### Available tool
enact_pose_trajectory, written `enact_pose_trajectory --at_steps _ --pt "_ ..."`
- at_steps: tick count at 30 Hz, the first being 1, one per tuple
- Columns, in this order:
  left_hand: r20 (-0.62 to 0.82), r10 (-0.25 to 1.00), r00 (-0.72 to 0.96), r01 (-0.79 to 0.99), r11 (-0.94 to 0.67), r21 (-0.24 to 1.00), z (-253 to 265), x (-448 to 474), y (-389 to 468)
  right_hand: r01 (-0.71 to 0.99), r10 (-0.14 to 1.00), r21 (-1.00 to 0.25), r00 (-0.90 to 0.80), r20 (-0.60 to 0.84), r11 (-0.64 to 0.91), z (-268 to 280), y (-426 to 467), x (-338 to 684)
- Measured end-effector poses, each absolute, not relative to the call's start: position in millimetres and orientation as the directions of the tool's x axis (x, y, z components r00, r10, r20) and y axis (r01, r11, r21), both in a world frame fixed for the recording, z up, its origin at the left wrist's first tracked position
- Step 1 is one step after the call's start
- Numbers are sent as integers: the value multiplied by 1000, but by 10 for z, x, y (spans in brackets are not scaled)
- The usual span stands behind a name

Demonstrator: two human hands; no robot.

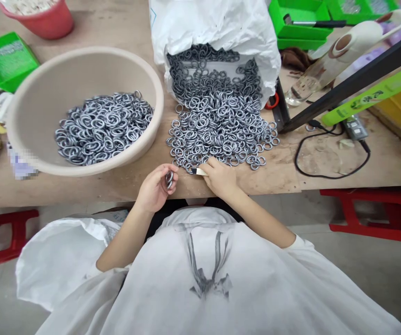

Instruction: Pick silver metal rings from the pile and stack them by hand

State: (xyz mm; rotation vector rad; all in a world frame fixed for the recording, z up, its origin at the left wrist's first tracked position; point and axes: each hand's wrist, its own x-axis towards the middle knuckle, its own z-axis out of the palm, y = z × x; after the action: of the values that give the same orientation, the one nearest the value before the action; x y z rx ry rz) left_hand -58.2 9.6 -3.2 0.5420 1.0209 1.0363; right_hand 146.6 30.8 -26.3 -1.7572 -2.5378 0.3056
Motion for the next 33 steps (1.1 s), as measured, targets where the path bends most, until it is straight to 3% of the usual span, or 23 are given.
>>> enact_pose_trajectory --at_steps 4,7,10,13,15,17,22,33 --pt "-452 875 174 -401 483 779 -34 -526 84 931 938 -168 -339 -73 323 -237 342 1442" --pt "-397 905 154 -260 425 867 -93 -482 75 933 945 -193 -320 -66 302 -255 359 1476" --pt "-184 979 87 130 172 977 -168 -430 91 910 954 -310 -299 -31 275 -285 394 1561" --pt "15 993 114 519 -73 852 -213 -367 141 851 963 -466 -269 10 243 -298 437 1653" --pt "67 984 167 637 -159 754 -227 -324 181 822 974 -530 -222 41 210 -293 458 1689" --pt "82 972 222 682 -215 699 -239 -285 211 829 984 -533 -168 55 172 -281 469 1698" --pt "65 962 265 715 -241 656 -274 -229 232 911 991 -391 -135 9 128 -248 481 1682" --pt "78 962 262 721 -249 647 -298 -229 245 908 985 -383 -170 27 167 -329 481 1609"
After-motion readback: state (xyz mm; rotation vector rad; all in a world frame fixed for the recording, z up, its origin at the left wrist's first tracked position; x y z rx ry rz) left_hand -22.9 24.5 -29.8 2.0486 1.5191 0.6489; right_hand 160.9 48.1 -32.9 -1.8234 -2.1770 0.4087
